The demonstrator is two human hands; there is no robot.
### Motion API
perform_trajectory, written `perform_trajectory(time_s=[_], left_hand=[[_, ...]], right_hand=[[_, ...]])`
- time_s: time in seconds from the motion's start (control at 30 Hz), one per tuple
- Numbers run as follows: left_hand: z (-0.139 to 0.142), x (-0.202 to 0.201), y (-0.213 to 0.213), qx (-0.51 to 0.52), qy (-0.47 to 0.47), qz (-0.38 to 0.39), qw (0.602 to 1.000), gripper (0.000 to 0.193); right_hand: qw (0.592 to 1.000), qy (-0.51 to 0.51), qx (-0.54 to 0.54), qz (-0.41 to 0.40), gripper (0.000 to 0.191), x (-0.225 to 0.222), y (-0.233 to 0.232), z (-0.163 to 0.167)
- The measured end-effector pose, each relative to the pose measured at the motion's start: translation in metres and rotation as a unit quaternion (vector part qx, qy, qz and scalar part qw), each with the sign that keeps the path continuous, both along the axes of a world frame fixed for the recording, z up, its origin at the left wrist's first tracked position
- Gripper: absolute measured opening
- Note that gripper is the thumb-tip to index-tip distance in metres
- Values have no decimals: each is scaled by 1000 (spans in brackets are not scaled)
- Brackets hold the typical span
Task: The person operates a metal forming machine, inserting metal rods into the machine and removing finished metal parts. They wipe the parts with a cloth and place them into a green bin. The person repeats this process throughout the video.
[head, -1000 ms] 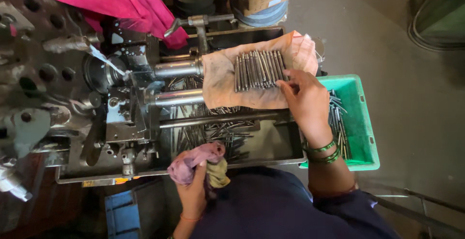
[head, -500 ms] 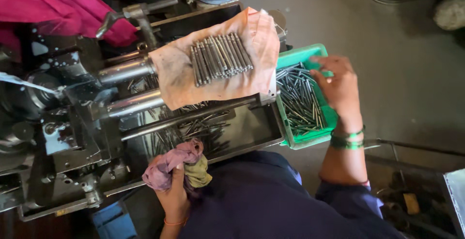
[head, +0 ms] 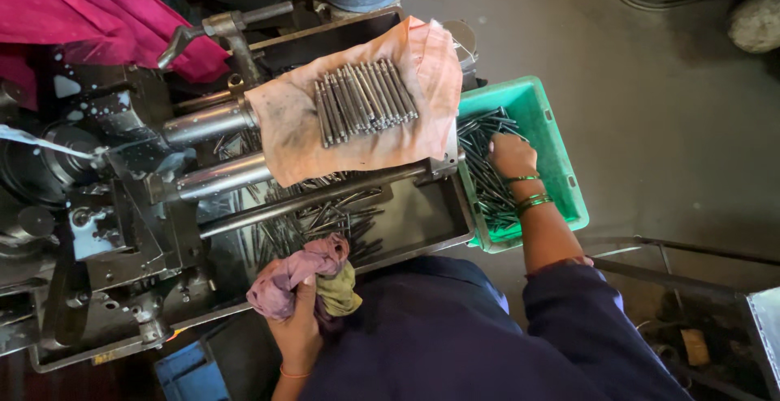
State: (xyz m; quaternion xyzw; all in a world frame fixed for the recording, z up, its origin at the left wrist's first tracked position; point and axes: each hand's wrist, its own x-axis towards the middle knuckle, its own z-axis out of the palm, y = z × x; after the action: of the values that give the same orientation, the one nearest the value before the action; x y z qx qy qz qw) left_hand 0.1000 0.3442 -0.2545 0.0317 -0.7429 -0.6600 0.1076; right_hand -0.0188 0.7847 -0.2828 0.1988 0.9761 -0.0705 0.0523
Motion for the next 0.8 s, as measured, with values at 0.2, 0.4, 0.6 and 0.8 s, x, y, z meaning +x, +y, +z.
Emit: perform_trajectory(time_s=[0.2,0.4,0.6,0.8], left_hand=[[5,7,8,65,-29,9,997,42],[8,9,17,14,5,-2,1000,36],[2,6,26,95,-18,-7,995,44],[-1,1,34,152,-48,-19,987,47]], right_hand=[[999,-2,-21,26,23,-2,-5,10],[999,-16,2,46,19,-6,-13,13],[998,-12,21,62,16,-5,-9,7],[997,68,-24,17,15,20,9,18]])
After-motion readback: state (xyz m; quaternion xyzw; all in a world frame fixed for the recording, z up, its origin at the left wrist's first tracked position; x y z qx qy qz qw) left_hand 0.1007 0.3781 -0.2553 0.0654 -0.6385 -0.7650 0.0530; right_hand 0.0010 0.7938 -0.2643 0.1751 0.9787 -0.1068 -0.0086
